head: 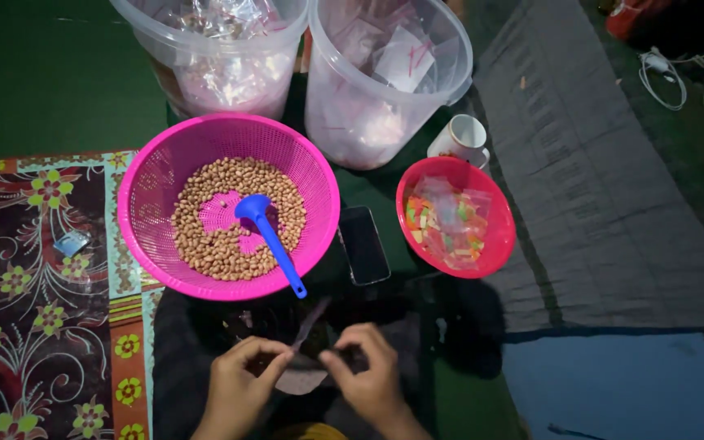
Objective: Packaging peanuts into small individual plastic bags using a spoon
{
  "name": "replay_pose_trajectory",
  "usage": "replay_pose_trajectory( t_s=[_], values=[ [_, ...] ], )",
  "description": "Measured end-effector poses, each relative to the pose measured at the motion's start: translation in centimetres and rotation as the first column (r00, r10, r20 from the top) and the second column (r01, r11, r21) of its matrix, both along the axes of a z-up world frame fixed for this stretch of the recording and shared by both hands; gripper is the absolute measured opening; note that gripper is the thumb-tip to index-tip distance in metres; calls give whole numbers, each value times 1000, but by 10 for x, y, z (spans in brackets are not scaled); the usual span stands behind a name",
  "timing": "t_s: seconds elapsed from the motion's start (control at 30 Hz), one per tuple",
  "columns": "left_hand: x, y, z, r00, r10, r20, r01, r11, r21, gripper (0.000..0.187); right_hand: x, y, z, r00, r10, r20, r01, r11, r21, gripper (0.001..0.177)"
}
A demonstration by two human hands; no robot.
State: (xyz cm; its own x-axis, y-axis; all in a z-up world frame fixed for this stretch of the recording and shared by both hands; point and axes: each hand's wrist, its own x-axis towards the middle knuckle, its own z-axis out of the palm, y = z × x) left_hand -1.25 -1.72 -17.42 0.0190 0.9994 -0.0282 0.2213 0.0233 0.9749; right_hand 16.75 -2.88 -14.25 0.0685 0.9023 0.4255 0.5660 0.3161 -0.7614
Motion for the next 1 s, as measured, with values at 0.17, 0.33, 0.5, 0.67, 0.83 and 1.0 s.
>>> replay_pose_trajectory(
  t_s=[0.17, 0.33, 0.5, 0.67, 0.83, 1.0],
  values=[
    [14, -13, -26, 1000, 10, -3, -10, 1000, -21, 4, -20, -11, -7, 989, 45, -138, -76, 970, -231, 18],
    [18, -21, -32, 1000, 1, 4, 0, 988, -152, 7, -18, -16, -21, 995, 32, -98, -60, 951, -302, 8],
    [17, -24, -41, 976, -39, 216, 96, 961, -260, 10, -16, -15, -25, 991, 6, -133, -56, 925, -377, 4],
    [14, -21, -38, 968, 75, 240, -5, 960, -280, 13, -14, -10, -33, 996, 74, -41, -82, 965, -249, 8],
    [4, -22, -23, 981, -66, -180, 104, 972, 210, 14, -15, -5, -29, 994, 97, -56, -110, 939, -326, 8],
    [-9, -19, -10, 863, -163, -478, 403, 794, 456, 30, -6, 7, -11, 964, 237, -120, -264, 894, -362, 8]
  ],
)
